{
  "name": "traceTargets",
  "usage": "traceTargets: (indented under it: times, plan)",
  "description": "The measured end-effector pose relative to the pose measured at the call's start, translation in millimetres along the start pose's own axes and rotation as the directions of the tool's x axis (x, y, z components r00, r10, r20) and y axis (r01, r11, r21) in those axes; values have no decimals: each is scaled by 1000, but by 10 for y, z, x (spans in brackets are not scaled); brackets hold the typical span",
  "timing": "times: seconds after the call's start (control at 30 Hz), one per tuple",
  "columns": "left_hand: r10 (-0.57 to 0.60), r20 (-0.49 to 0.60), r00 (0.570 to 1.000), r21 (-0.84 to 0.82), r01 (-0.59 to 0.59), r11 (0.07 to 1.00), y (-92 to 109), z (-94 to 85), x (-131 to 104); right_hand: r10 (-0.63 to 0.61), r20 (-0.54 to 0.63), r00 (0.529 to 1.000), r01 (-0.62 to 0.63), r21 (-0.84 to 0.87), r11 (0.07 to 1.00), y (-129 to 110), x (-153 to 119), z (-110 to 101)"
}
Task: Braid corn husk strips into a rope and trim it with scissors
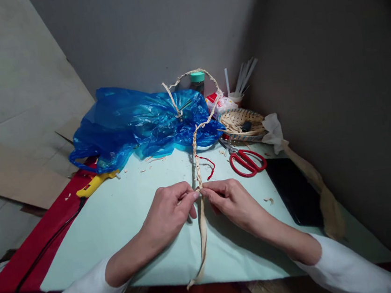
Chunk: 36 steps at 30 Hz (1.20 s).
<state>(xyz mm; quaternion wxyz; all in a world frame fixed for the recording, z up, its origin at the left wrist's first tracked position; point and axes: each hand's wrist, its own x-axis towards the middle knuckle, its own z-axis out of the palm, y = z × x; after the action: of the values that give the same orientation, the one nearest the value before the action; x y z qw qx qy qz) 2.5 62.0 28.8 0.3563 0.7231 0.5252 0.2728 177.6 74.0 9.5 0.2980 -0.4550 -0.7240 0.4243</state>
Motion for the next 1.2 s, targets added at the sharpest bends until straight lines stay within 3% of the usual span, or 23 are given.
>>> traceTargets:
  times: [0.1, 0.17, 0.27, 0.33, 0.4, 0.47, 0.57, 0.63, 0.7, 0.73, 0.77, 0.83, 0.9, 0.93, 1.07, 1.13, 1.2]
  plan:
    - [203, -85, 975, 173, -186, 967, -20, 103, -45, -9, -12, 1000, 10, 60, 998, 18, -1, 40]
    - [414, -88, 906, 305, -371, 877, -72, 197, -63, -13, -9, 1000, 14, 126, 992, 34, 2, 53]
    - [628, 12, 778, 479, -556, 679, -161, 305, -77, 8, 61, 998, -27, 318, 948, 57, 11, 59]
    - [657, 84, 749, 539, -589, 602, -179, 321, -86, 54, 113, 992, -97, 429, 898, 66, 17, 61]
    - [630, 125, 767, 497, -597, 629, -146, 287, -95, 103, 148, 984, -162, 485, 859, 65, 19, 63]
    - [568, 110, 815, 364, -565, 741, -83, 217, -88, 106, 151, 983, -168, 498, 851, 56, 16, 57]
    - [323, -105, 941, 130, -309, 942, -20, 108, -21, 73, 131, 989, -125, 450, 884, 25, 9, 30]
    - [82, -121, 989, -138, -99, 985, -33, 74, 54, 38, 123, 992, -85, 409, 909, -2, 6, 13]
    - [-32, 97, 995, -458, 73, 886, -75, 81, 121, 0, 138, 990, -54, 388, 920, -22, 4, 8]
    - [-36, 219, 975, -575, 159, 802, -97, 96, 144, -23, 143, 989, -35, 387, 921, -24, 3, 13]
    - [-34, 313, 949, -650, 240, 721, -116, 113, 157, -40, 146, 988, -20, 385, 923, -20, 0, 22]
    - [-52, 403, 914, -712, 349, 610, -136, 145, 160, -43, 143, 989, -16, 388, 922, 5, -11, 48]
    - [-70, 394, 917, -718, 354, 599, -137, 159, 145, -33, 131, 991, -22, 399, 917, 41, -29, 71]
    - [-68, 356, 932, -704, 315, 636, -132, 157, 138, -29, 125, 992, -23, 394, 919, 55, -40, 78]
    - [-43, 191, 981, -475, 131, 870, -109, 120, 136, -54, 96, 994, 30, 235, 972, 44, -87, 69]
    - [-62, 165, 984, -425, 128, 896, -104, 109, 140, -64, 85, 994, 52, 130, 990, 6, -105, 57]
    - [-106, 155, 982, -486, 169, 857, -107, 115, 134, -66, 75, 995, 63, 41, 997, -34, -116, 52]
